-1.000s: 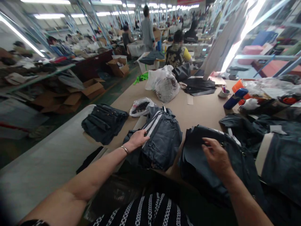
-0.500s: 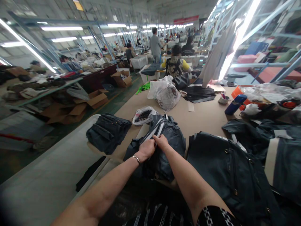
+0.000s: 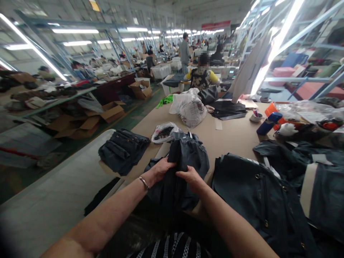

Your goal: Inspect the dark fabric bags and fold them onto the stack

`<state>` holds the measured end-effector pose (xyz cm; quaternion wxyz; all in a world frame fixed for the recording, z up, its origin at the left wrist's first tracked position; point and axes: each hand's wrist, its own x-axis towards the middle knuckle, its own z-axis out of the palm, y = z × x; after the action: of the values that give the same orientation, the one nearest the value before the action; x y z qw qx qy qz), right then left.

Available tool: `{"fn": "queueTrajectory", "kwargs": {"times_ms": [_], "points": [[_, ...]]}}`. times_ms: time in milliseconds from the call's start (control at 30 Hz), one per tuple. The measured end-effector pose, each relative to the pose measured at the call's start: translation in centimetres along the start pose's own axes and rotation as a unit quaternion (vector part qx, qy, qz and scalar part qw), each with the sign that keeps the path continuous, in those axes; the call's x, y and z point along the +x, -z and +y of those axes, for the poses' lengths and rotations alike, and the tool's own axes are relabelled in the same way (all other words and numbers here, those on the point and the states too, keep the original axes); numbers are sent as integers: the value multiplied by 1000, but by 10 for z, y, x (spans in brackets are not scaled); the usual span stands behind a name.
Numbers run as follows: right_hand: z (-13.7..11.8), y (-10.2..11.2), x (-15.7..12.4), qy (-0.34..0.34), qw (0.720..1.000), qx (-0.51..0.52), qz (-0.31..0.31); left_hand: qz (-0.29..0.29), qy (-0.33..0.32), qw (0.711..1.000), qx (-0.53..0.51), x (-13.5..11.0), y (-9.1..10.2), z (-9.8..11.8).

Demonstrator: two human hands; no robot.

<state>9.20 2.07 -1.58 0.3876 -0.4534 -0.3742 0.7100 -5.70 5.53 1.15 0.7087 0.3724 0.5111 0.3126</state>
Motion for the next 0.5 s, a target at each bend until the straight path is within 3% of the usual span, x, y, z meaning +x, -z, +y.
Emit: {"fn": "queueTrajectory", "kwargs": {"times_ms": [100, 233, 333, 400, 500], "points": [[-4, 23, -4, -9, 998, -38, 57, -60, 45, 996, -46, -24, -16, 7], [-13, 67, -7, 31, 986, -85, 142, -233, 53, 962, -135, -76, -44, 19], [-18, 80, -17, 22, 988, -96, 117, -355, 79, 919, -151, -108, -64, 28], [-24, 78, -27, -1, 993, -88, 76, -374, 90, 913, -140, -112, -67, 32], [-41, 68, -51, 11, 997, -69, 39, -287, 30, 944, -160, -91, -48, 37]]}}
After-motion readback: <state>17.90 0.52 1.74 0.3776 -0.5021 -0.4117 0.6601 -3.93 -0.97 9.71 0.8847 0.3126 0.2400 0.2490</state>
